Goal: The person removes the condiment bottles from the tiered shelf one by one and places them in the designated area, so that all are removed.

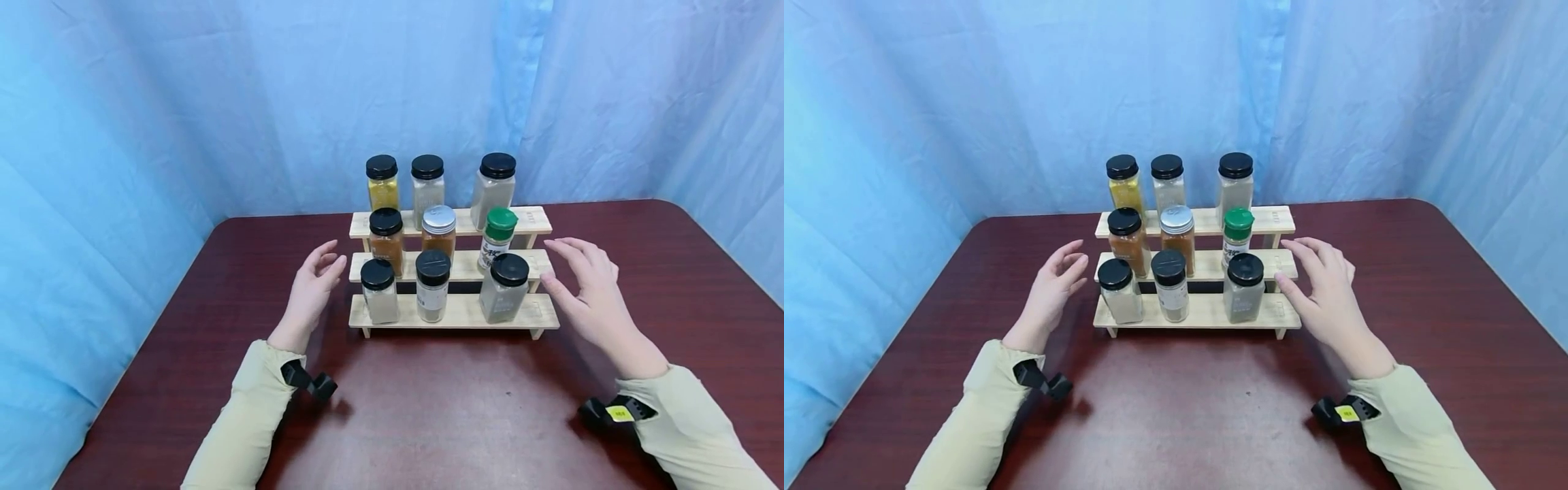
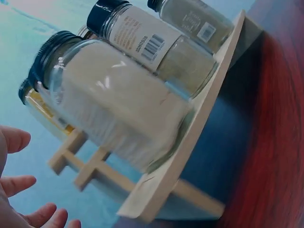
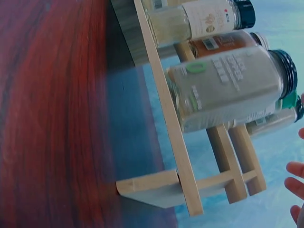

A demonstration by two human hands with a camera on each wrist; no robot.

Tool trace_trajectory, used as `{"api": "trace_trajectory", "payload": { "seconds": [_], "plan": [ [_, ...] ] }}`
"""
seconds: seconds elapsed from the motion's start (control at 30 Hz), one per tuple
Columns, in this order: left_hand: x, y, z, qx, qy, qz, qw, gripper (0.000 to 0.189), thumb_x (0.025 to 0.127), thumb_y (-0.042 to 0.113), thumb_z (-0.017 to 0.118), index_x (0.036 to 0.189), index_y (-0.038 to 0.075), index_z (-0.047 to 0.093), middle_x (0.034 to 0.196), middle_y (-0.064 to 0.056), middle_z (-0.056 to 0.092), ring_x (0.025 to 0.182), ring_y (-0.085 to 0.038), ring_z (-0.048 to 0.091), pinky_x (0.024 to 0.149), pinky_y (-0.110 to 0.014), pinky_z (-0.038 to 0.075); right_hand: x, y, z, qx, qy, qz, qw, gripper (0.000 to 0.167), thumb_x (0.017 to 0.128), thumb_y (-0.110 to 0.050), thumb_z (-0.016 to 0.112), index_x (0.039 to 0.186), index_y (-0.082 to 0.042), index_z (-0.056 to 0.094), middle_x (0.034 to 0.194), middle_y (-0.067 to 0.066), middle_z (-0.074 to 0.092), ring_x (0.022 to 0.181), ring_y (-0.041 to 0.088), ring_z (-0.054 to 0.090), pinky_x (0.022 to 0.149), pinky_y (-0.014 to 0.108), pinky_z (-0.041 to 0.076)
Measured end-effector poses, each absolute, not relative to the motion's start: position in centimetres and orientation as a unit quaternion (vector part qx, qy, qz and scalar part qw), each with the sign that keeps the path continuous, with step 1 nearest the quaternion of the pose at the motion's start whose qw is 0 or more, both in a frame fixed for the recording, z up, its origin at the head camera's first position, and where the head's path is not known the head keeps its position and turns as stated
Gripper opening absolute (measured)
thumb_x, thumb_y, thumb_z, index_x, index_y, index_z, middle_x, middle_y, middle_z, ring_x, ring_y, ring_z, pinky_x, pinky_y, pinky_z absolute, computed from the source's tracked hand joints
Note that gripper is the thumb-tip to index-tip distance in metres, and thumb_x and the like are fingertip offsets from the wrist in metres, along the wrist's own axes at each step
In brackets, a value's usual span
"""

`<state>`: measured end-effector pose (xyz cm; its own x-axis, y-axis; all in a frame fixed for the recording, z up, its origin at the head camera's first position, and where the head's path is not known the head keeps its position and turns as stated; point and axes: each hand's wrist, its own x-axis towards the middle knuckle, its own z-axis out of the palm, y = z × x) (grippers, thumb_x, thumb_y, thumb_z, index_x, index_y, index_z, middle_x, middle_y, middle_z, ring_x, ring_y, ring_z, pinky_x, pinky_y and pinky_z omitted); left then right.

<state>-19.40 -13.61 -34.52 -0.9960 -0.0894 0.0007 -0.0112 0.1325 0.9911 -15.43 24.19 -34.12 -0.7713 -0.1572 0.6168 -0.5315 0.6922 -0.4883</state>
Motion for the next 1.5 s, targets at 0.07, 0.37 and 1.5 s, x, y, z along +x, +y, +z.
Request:
{"api": "trace_trajectory", "payload": {
  "seconds": [0.07,0.37,1.5],
  "plan": [
    [-19.6,-13.1,-34.9,0.042,-0.730,-0.682,0.015,0.049,0.097,0.013,0.053,0.144,0.011,0.038,0.130,-0.020,0.045,0.116,-0.029,0.050,0.101,-0.048,0.041,-15.3,23.9,-34.1,0.205,-0.874,0.346,0.273,0.044,0.086,-0.010,0.061,0.128,0.000,0.053,0.126,0.025,0.047,0.118,0.041,0.038,0.089,0.059,0.020],
    [-20.1,-12.2,-36.3,0.092,-0.680,-0.727,-0.009,0.049,0.097,0.010,0.054,0.143,0.016,0.041,0.108,-0.006,0.052,0.081,-0.003,0.056,0.095,-0.043,0.047,-15.0,23.0,-34.2,0.237,-0.872,0.350,0.245,0.046,0.085,-0.008,0.064,0.130,-0.003,0.052,0.127,0.021,0.046,0.117,0.035,0.041,0.093,0.045,0.030],
    [-20.8,-12.5,-37.6,0.097,-0.652,-0.751,-0.043,0.045,0.096,0.009,0.054,0.141,0.011,0.046,0.079,0.009,0.055,0.071,0.000,0.059,0.065,-0.018,0.050,-15.8,21.0,-35.2,0.301,-0.844,0.360,0.261,0.061,0.065,0.004,0.083,0.119,0.002,0.055,0.117,0.018,0.055,0.108,-0.012,0.043,0.074,0.006,0.041]
  ]
}}
